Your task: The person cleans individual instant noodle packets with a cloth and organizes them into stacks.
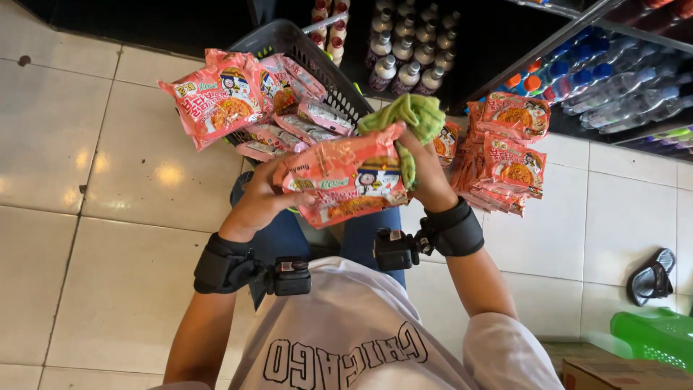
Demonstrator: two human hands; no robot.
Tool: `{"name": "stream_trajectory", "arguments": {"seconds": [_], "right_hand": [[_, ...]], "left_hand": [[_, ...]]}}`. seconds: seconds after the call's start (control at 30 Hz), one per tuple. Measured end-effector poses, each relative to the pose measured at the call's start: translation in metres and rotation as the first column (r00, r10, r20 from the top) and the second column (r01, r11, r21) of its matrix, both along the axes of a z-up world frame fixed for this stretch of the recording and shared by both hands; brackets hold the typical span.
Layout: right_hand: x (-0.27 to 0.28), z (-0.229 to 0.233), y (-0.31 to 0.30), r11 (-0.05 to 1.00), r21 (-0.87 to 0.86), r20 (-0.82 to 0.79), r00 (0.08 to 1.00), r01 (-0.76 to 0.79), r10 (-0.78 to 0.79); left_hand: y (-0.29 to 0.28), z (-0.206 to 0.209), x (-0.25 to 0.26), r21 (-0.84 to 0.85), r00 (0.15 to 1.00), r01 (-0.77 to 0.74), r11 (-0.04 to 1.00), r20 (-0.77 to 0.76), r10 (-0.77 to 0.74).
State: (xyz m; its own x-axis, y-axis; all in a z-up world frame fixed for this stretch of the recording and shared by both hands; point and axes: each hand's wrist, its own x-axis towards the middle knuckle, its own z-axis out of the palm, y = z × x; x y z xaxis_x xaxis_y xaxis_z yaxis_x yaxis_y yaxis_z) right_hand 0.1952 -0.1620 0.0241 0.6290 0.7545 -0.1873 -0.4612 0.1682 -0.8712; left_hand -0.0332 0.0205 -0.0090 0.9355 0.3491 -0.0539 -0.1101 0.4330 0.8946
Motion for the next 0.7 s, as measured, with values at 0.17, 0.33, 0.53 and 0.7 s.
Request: {"name": "stream_trajectory", "arguments": {"seconds": [0.17, 0.33, 0.53, 0.7], "right_hand": [[0.011, -0.036, -0.039, 0.971, -0.19, 0.268, 0.944, -0.142, 0.191], [-0.015, -0.02, -0.041, 0.953, -0.194, 0.463, 0.835, -0.231, 0.296], [-0.034, -0.042, -0.032, 0.985, -0.018, 0.83, 0.552, 0.169, -0.079], [-0.062, -0.005, -0.027, 0.977, -0.07, 0.992, -0.087, 0.202, 0.089]], "left_hand": [[0.005, -0.013, 0.009, 0.143, 0.988, -0.107, 0.984, 0.125, 0.089], [-0.008, -0.054, 0.05, 0.164, 0.959, -0.255, 0.953, 0.173, 0.226], [-0.019, -0.052, 0.083, 0.279, 0.967, -0.255, 0.926, 0.044, 0.252], [-0.021, 0.003, 0.082, -0.458, 0.968, 0.145, 0.877, 0.251, -0.029]]}}
